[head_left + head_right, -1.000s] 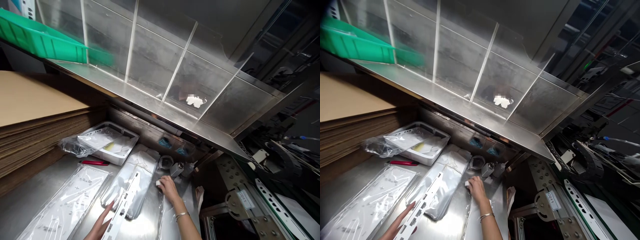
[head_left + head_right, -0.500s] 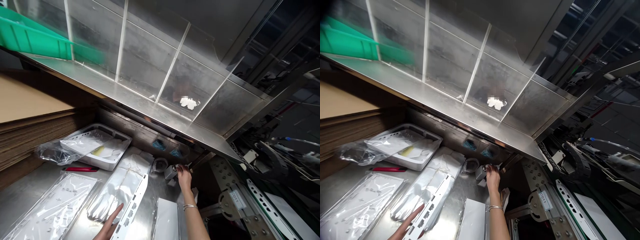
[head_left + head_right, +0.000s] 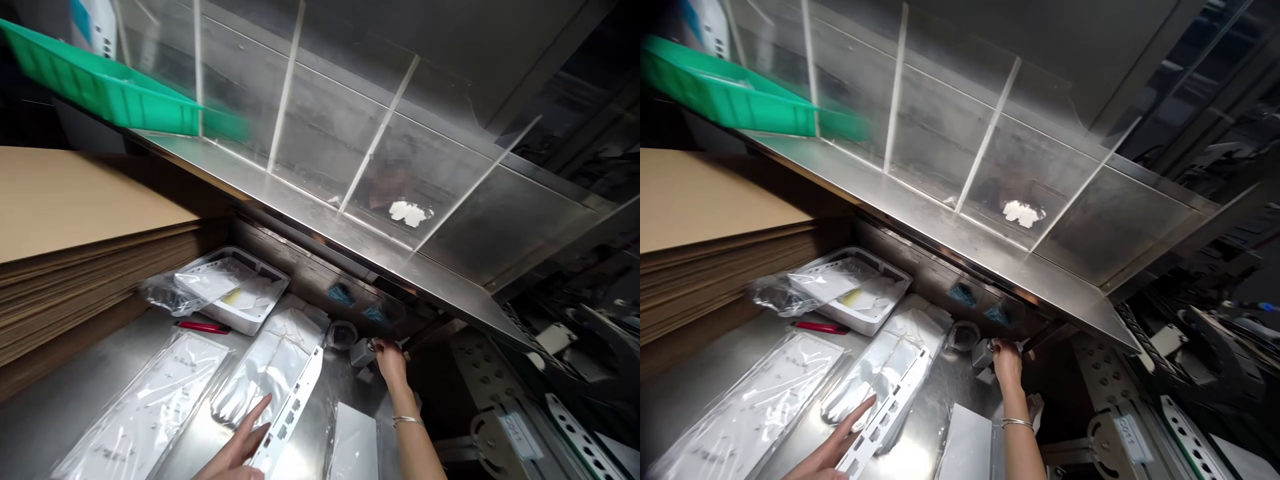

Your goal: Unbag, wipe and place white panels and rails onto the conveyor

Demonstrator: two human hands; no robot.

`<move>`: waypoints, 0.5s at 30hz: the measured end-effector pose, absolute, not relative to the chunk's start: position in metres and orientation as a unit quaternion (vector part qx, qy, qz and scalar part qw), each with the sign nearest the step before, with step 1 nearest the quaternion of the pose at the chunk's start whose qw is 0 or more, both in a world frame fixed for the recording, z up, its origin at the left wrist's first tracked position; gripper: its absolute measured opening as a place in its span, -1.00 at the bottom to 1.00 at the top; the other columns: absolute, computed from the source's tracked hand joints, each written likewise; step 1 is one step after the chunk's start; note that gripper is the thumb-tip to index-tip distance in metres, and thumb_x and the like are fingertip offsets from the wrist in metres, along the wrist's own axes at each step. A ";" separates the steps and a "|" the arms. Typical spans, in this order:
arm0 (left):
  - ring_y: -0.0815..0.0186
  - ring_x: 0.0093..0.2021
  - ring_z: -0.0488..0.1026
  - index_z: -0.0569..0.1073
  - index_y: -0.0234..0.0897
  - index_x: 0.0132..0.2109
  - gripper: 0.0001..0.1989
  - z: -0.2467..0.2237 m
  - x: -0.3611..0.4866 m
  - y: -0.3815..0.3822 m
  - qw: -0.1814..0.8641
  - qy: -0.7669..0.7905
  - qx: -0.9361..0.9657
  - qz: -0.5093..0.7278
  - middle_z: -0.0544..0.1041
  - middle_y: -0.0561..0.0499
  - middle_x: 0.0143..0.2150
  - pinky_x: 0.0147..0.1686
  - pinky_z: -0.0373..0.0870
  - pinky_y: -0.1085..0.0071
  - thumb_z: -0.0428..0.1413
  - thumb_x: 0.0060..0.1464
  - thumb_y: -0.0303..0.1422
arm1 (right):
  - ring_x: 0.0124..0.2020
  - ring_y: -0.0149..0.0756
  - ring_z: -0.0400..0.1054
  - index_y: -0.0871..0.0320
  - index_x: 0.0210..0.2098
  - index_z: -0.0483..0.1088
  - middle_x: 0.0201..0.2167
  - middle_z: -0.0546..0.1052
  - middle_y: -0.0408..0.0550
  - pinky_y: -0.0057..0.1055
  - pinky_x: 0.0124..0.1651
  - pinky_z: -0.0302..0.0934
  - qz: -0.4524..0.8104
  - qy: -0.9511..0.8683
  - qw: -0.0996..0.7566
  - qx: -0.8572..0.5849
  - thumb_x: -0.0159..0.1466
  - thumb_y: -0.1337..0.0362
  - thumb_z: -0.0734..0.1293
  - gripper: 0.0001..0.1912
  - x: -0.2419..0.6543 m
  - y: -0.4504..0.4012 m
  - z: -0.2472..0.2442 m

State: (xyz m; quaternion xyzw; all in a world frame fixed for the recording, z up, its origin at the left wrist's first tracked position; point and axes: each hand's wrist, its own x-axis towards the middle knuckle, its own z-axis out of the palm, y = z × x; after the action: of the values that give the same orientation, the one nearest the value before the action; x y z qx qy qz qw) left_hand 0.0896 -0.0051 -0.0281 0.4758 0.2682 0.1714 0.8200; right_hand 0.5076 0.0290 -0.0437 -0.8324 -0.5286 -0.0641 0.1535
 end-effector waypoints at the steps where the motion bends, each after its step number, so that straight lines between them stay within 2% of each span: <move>1: 0.02 0.33 -0.35 -0.33 -0.09 0.32 0.03 -0.023 0.089 -0.006 0.828 0.271 0.459 0.177 -0.01 -0.03 0.34 0.21 -0.29 -0.05 0.09 -0.18 -0.05 | -0.16 -0.17 0.37 0.17 -0.25 0.48 -0.23 0.52 0.05 -0.37 -0.11 0.18 -0.060 -0.531 0.154 -0.831 0.19 0.38 0.16 -0.72 0.508 0.028 -0.044; 5: 0.05 0.33 -0.19 -0.29 -0.11 0.32 0.07 -0.005 0.083 -0.010 0.849 0.277 0.400 0.205 0.06 -0.09 0.32 0.22 -0.23 0.06 0.15 -0.25 -0.16 | -0.16 -0.07 0.39 0.21 -0.26 0.49 -0.21 0.52 0.13 -0.28 -0.14 0.22 -0.039 -0.540 0.168 -0.824 0.17 0.35 0.16 -0.72 0.515 0.025 -0.043; 8: 0.09 0.33 -0.22 -0.22 -0.06 0.31 0.04 0.004 0.078 -0.013 0.840 0.307 0.396 0.208 0.04 -0.11 0.32 0.21 -0.28 0.07 0.17 -0.26 -0.21 | -0.22 -0.03 0.42 0.23 -0.29 0.49 -0.26 0.54 0.16 -0.25 -0.20 0.26 -0.026 -0.539 0.183 -0.822 0.16 0.33 0.18 -0.73 0.506 0.024 -0.030; 10: 0.07 0.33 -0.22 -0.21 -0.01 0.30 0.02 0.006 0.075 -0.013 0.833 0.320 0.398 0.212 0.01 -0.12 0.33 0.20 -0.28 0.05 0.17 -0.26 -0.21 | -0.19 -0.09 0.41 0.21 -0.21 0.46 -0.22 0.52 0.12 -0.28 -0.17 0.27 -0.027 -0.555 0.230 -0.799 0.20 0.29 0.18 -0.73 0.476 0.016 -0.013; 13: 0.03 0.33 -0.22 -0.23 0.01 0.30 0.02 0.008 0.076 -0.012 0.826 0.333 0.399 0.220 -0.03 -0.14 0.33 0.19 -0.25 0.04 0.17 -0.26 -0.20 | -0.13 -0.24 0.36 0.14 -0.10 0.39 -0.13 0.45 0.06 -0.39 -0.12 0.27 -0.014 -0.663 0.372 -0.649 0.25 0.30 0.19 -0.74 0.390 -0.013 0.015; 15: 0.06 0.34 -0.28 -0.26 0.01 0.29 0.02 0.010 0.077 -0.012 0.821 0.338 0.400 0.229 -0.03 -0.14 0.32 0.19 -0.23 0.07 0.17 -0.24 -0.21 | -0.15 -0.27 0.34 0.11 -0.03 0.35 -0.16 0.43 0.05 -0.39 -0.14 0.29 -0.003 -0.767 0.377 -0.519 0.24 0.42 0.19 -0.69 0.327 -0.034 0.030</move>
State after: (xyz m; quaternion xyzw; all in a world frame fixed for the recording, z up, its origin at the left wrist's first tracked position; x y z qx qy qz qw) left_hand 0.0774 -0.0122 0.0096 0.3996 0.3383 0.2287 0.8207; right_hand 0.3271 -0.0342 0.0304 -0.5193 -0.7670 -0.0031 0.3768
